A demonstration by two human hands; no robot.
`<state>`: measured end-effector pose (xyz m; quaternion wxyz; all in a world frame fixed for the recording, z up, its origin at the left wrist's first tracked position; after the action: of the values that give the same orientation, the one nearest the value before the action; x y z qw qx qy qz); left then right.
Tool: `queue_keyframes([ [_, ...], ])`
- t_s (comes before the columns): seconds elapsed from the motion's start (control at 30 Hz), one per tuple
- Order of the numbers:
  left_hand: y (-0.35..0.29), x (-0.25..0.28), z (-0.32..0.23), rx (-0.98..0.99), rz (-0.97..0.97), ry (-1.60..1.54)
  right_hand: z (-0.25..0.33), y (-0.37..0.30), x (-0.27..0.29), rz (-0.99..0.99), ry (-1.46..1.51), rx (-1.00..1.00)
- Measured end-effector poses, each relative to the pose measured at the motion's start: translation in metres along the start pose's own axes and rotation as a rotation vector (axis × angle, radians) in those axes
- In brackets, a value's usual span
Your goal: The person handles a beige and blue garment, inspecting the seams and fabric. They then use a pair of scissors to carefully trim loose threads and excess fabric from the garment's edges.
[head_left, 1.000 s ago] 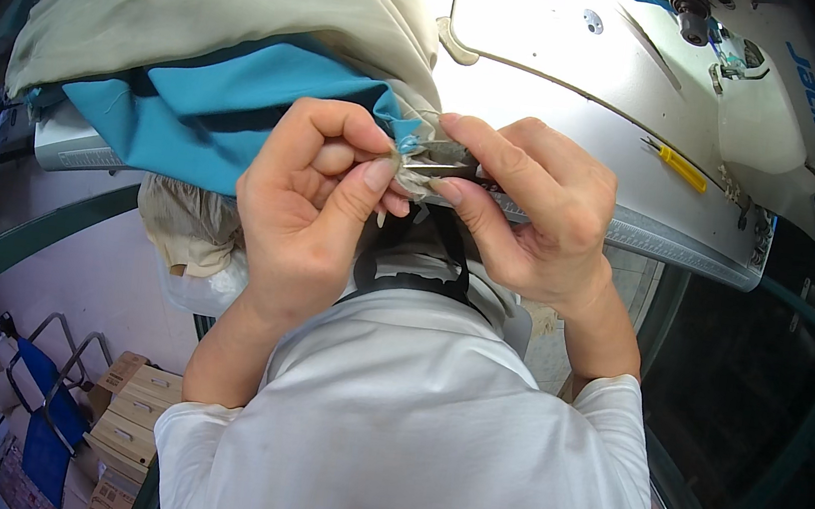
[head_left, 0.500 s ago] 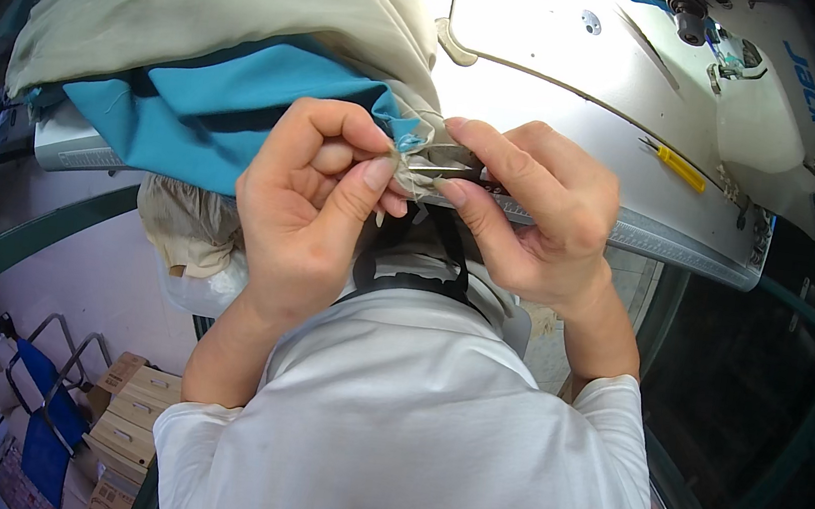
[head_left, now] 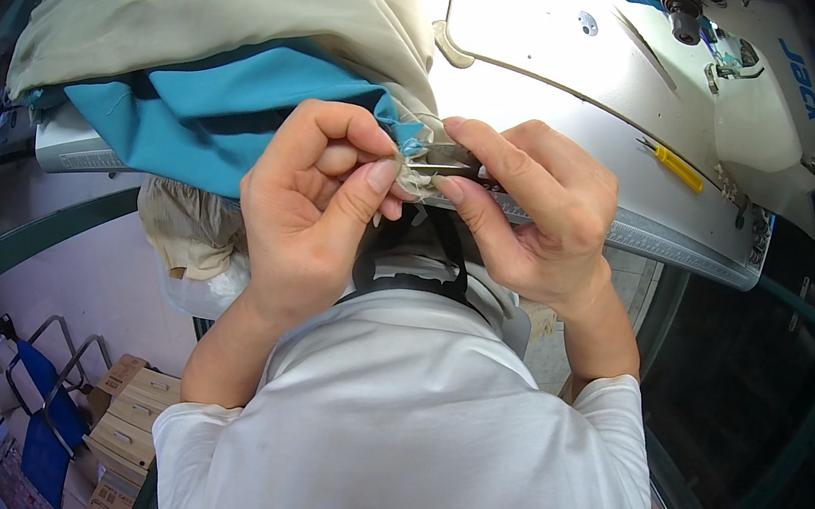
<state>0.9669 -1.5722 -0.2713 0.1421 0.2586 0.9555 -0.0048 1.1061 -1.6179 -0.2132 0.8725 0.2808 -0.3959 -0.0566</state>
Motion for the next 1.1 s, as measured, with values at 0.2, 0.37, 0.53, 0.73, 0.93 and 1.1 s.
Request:
queue_keyframes([
  [0.2, 0.000, 0.000, 0.000, 0.003, -0.003, 0.006, -0.001, 0.000, 0.000, 0.007, -0.008, -0.008],
  [0.37, 0.000, 0.000, 0.001, 0.003, -0.003, 0.005, -0.002, -0.002, 0.000, 0.005, 0.002, -0.011],
  [0.53, 0.000, -0.001, 0.002, 0.015, -0.005, 0.027, -0.007, -0.003, 0.002, -0.015, 0.171, -0.088],
  [0.73, -0.003, 0.002, -0.010, -0.017, -0.047, 0.166, -0.036, -0.014, -0.031, 0.201, 0.601, -0.592],
  [0.93, -0.007, 0.009, -0.021, -0.104, -0.101, 0.154, -0.032, -0.001, -0.056, 0.182, 0.681, -0.605],
  [1.1, -0.009, 0.018, -0.008, -0.006, -0.165, -0.003, -0.029, -0.004, -0.059, 0.215, 0.719, -0.672],
])
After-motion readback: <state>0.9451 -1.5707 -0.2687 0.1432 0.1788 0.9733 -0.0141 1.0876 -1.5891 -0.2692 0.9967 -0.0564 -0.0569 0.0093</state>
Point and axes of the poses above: each hand's wrist, its own y-axis towards the middle knuckle, its own x-axis out of the back of the hand, z = x × y, the point moved 10 cm from there along y, towards the middle knuckle, and after that the axes turned 3 degrees about z, right-handed, at the moved point
